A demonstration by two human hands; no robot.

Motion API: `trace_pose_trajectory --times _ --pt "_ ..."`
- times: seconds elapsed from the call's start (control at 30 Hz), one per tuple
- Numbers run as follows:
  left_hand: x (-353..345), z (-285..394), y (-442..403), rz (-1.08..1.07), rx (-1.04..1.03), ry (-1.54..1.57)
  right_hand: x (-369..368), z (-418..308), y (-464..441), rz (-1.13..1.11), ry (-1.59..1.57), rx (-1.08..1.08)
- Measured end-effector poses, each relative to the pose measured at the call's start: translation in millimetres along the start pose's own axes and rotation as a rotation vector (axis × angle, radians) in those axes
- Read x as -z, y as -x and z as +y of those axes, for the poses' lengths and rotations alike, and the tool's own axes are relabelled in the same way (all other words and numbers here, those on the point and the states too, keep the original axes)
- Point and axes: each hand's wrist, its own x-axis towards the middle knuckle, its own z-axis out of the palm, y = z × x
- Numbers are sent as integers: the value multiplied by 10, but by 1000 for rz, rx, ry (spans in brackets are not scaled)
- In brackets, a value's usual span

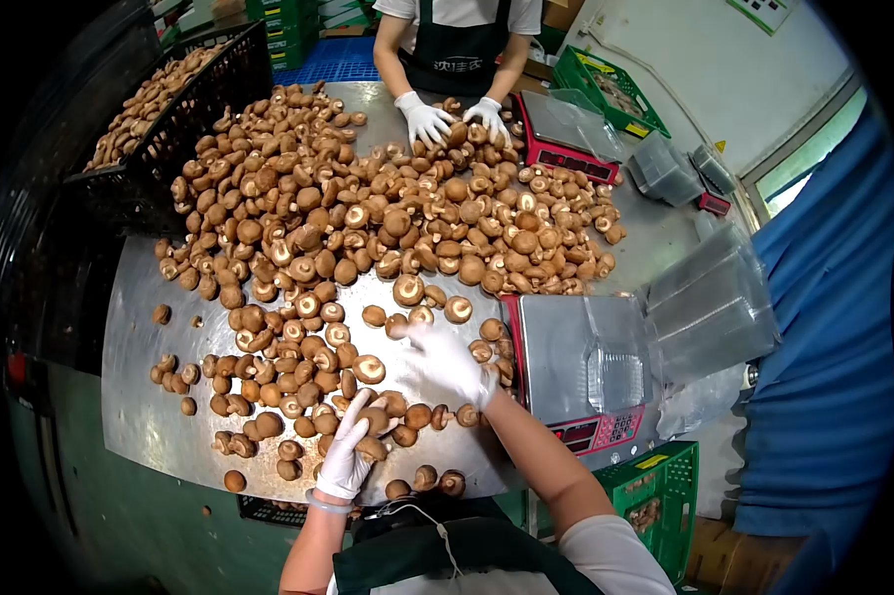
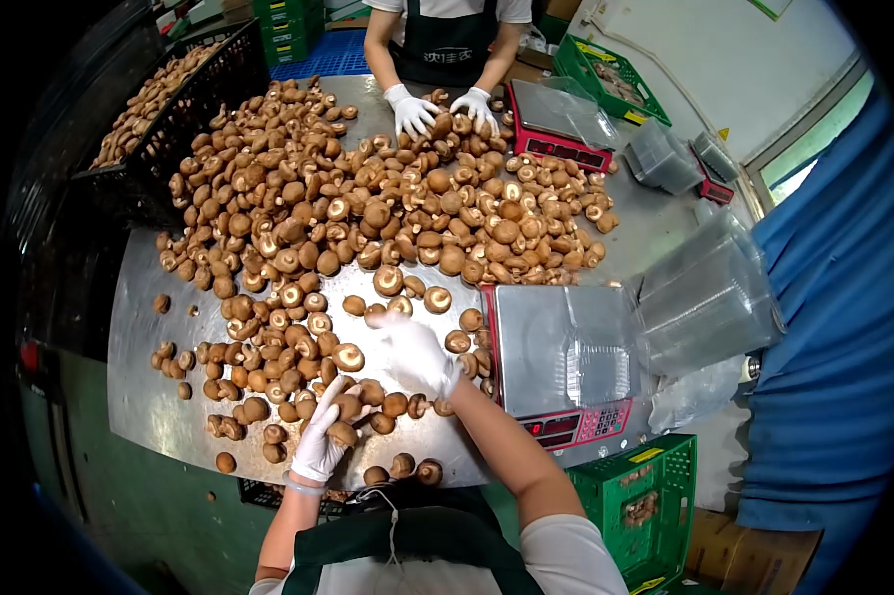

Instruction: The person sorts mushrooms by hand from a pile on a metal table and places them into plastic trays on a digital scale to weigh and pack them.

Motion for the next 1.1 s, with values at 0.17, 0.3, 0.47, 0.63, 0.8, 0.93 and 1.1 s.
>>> trace_pose_trajectory --times 0.17,0.3,0.47,0.63,0.8,0.93,1.1 --pt "-11 87 78 27 -54 -60 -210 454 -724 247 487 -202" --pt "94 121 221 69 -26 -121 -210 547 -792 228 528 -212" --pt "184 189 469 -134 -1 -434 -227 -198 -394 100 -88 -85" --pt "192 192 629 -312 159 -690 -664 -965 -109 -472 -279 298" --pt "191 167 627 -271 157 -606 -837 -412 -1241 164 57 162" --pt "80 376 625 -54 -11 -491 -996 -57 -1494 19 366 114" --pt "184 465 478 131 -206 -274 -826 -60 -1314 -18 226 67"
